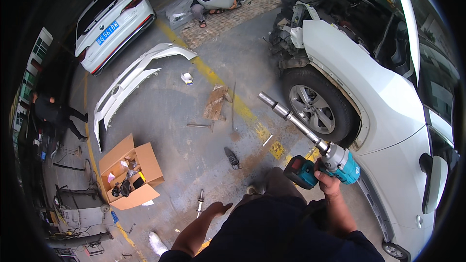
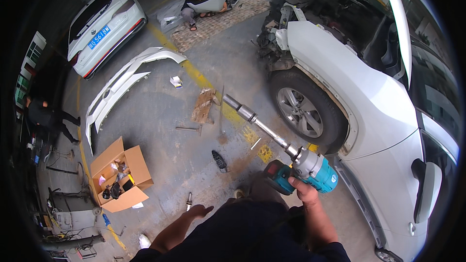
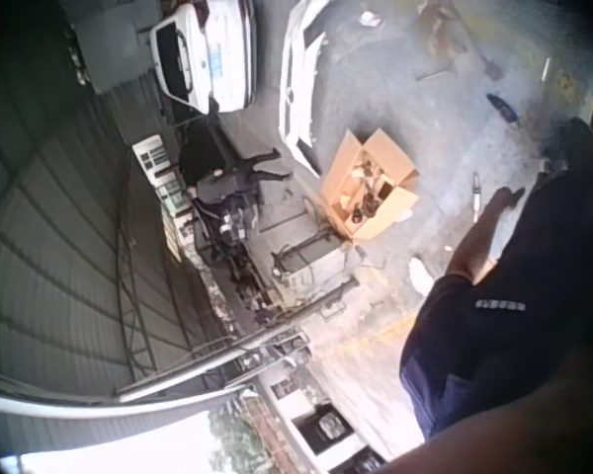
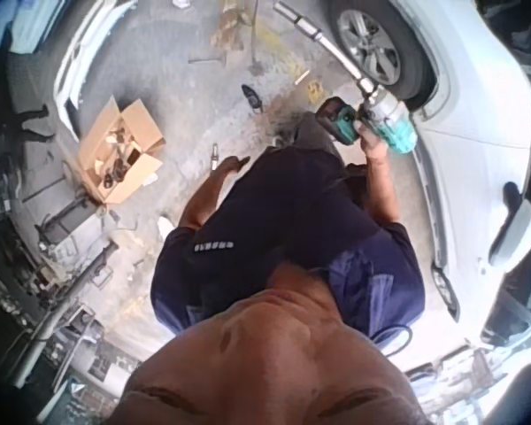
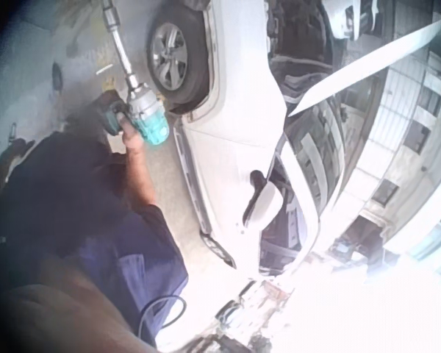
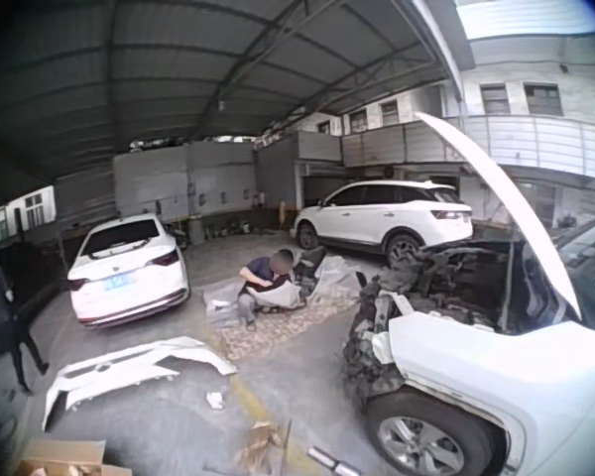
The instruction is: The person uses a cordless impact driver to remove and install screws on the front fender and door area of a white car. They also fit a black rubber trim along the windshield edge and adjust the fender position.
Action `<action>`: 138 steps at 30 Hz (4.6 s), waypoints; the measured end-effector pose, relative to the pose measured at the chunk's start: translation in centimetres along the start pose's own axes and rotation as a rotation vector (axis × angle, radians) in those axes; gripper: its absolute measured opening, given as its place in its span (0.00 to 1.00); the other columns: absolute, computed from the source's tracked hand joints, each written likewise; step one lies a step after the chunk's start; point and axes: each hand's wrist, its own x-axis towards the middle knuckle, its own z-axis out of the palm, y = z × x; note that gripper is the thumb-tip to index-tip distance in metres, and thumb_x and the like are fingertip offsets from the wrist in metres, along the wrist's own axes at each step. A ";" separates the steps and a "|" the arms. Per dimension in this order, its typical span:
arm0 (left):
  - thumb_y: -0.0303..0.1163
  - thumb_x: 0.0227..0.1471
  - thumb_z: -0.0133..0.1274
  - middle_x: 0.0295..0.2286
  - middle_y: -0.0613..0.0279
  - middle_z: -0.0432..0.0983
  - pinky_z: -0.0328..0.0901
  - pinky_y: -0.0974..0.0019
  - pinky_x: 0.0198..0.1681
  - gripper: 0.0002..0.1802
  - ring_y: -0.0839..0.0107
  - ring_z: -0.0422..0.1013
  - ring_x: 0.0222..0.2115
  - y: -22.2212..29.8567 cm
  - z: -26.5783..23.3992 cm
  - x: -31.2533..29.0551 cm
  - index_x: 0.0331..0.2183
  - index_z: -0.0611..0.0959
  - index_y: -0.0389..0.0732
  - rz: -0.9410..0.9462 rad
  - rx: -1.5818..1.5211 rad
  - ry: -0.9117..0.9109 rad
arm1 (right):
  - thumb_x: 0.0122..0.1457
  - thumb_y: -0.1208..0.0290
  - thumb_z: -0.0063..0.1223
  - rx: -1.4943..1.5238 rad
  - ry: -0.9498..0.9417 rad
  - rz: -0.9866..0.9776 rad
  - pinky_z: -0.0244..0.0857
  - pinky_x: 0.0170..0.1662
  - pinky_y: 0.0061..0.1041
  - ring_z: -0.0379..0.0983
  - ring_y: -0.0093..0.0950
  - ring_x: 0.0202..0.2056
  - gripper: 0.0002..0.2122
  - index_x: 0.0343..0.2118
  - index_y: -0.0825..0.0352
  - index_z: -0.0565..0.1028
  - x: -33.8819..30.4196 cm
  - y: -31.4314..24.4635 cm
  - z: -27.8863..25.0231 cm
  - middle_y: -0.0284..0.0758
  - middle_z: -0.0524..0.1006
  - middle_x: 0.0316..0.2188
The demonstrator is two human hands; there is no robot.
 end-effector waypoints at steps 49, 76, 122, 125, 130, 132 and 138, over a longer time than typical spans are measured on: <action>0.49 0.68 0.42 0.25 0.56 0.75 0.67 0.62 0.36 0.21 0.65 0.72 0.28 58.2 -65.1 46.3 0.30 0.72 0.44 1.390 -0.444 -1.472 | 0.49 0.71 0.68 0.265 1.060 -0.299 0.63 0.41 0.26 0.70 0.25 0.38 0.26 0.52 0.67 0.71 54.5 44.5 18.8 0.32 0.75 0.36; 0.29 0.55 0.54 0.48 0.49 0.77 0.67 0.63 0.52 0.27 0.63 0.74 0.47 68.9 -63.8 37.8 0.55 0.74 0.29 2.162 0.183 -0.235 | 0.52 0.69 0.63 0.228 1.614 -0.642 0.70 0.23 0.28 0.73 0.24 0.24 0.16 0.42 0.71 0.75 52.1 30.7 22.4 0.34 0.77 0.29; 0.29 0.63 0.50 0.39 0.65 0.78 0.64 0.70 0.47 0.13 0.77 0.69 0.37 71.4 -63.1 38.0 0.47 0.81 0.35 1.981 0.264 -0.839 | 0.54 0.69 0.64 0.047 1.560 -0.520 0.69 0.22 0.28 0.73 0.23 0.24 0.17 0.45 0.66 0.74 51.1 28.7 19.5 0.32 0.77 0.31; 0.27 0.63 0.50 0.43 0.62 0.78 0.65 0.69 0.50 0.17 0.75 0.71 0.42 71.4 -63.2 38.0 0.52 0.78 0.34 1.947 0.271 -0.857 | 0.54 0.68 0.64 0.171 1.565 -0.492 0.70 0.22 0.28 0.74 0.23 0.24 0.17 0.45 0.66 0.74 51.1 29.0 19.7 0.32 0.77 0.30; 0.29 0.63 0.51 0.39 0.65 0.78 0.63 0.71 0.48 0.14 0.77 0.68 0.37 71.3 -63.1 38.1 0.49 0.80 0.36 1.954 0.243 -0.889 | 0.52 0.71 0.65 0.020 1.549 -0.534 0.70 0.22 0.27 0.74 0.23 0.24 0.19 0.47 0.67 0.73 52.1 29.7 19.9 0.32 0.76 0.30; 0.29 0.63 0.51 0.39 0.65 0.78 0.64 0.71 0.48 0.14 0.77 0.68 0.37 71.6 -63.1 38.0 0.49 0.80 0.36 1.967 0.262 -0.859 | 0.52 0.71 0.65 0.007 1.560 -0.544 0.70 0.22 0.27 0.74 0.24 0.24 0.19 0.46 0.67 0.73 52.2 30.0 19.7 0.32 0.77 0.30; 0.29 0.63 0.51 0.39 0.65 0.78 0.64 0.70 0.48 0.14 0.77 0.68 0.36 71.7 -63.0 38.0 0.49 0.80 0.35 1.954 0.260 -0.859 | 0.52 0.69 0.64 0.175 1.544 -0.616 0.70 0.22 0.28 0.74 0.24 0.24 0.17 0.44 0.66 0.73 52.9 31.1 19.8 0.32 0.76 0.30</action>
